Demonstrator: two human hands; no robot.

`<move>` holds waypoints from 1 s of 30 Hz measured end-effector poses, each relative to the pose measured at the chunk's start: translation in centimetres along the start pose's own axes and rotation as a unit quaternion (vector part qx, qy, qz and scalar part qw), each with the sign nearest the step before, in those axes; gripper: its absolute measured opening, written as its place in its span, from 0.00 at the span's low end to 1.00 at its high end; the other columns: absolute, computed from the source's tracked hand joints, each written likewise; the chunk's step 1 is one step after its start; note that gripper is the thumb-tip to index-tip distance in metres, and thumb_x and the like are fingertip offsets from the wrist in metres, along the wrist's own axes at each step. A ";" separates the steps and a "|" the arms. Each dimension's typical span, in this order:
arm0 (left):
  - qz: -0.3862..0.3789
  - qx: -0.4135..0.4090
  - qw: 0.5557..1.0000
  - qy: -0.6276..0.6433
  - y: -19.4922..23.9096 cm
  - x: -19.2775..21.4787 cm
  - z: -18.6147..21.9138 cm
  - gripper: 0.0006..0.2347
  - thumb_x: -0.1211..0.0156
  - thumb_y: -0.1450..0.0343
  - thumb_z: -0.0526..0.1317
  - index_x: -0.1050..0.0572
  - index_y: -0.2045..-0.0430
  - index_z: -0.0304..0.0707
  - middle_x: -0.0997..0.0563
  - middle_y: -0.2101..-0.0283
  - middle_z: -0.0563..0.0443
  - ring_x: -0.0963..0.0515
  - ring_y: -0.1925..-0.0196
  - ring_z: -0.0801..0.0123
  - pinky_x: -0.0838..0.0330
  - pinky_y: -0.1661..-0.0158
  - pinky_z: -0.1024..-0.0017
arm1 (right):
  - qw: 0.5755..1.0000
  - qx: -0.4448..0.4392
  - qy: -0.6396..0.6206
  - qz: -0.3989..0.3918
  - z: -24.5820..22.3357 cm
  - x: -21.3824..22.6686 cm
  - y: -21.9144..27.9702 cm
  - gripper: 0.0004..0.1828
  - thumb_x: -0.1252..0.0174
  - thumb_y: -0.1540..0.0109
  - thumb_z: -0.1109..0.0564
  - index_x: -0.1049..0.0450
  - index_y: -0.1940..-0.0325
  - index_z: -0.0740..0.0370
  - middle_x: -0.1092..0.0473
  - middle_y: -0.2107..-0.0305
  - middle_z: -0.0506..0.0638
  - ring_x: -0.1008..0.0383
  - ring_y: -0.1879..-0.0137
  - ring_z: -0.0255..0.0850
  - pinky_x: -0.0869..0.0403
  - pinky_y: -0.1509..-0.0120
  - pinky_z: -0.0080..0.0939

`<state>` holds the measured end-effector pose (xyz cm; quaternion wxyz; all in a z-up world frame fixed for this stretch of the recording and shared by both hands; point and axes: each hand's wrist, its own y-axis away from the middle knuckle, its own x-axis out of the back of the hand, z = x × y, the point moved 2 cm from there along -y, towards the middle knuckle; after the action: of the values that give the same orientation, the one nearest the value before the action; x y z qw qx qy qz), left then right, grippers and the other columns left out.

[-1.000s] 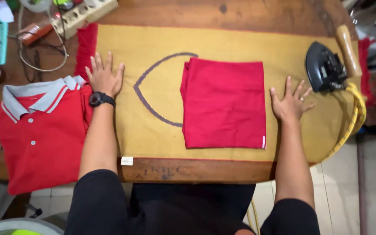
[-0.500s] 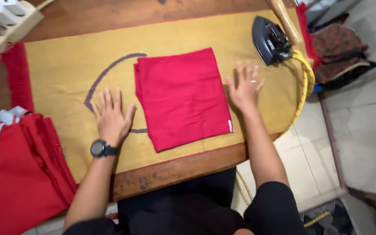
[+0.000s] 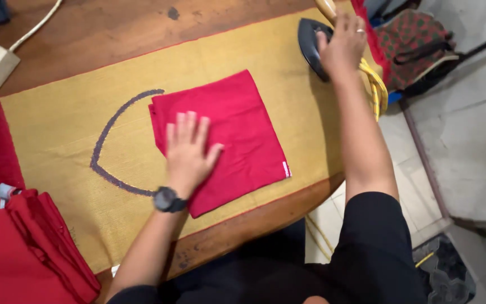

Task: The person irons a red t-shirt on a wooden table, smoothing the fabric with an iron. They then fold the shirt neatly and place it on a stack of other red shirts. Finally, they pick up a yellow garment from a nearby basin.

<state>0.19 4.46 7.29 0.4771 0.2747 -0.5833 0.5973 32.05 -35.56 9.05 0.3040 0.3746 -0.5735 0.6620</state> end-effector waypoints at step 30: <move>-0.183 0.030 0.982 0.025 8.5 -0.4 -0.2 0.43 0.61 0.23 0.75 0.41 0.19 0.42 0.46 0.15 0.34 0.56 0.12 0.43 0.74 0.20 0.36 | 0.948 -0.065 -0.148 -0.274 -18.8 25.6 16.5 0.33 0.48 0.24 0.31 0.31 0.20 0.46 0.20 0.57 0.78 0.19 0.45 0.75 0.23 0.44 0.74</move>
<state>-7.17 5.71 3.21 0.5843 0.3759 -0.4926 0.5241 1.86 -20.30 20.79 0.4095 0.5907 -0.5285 0.4518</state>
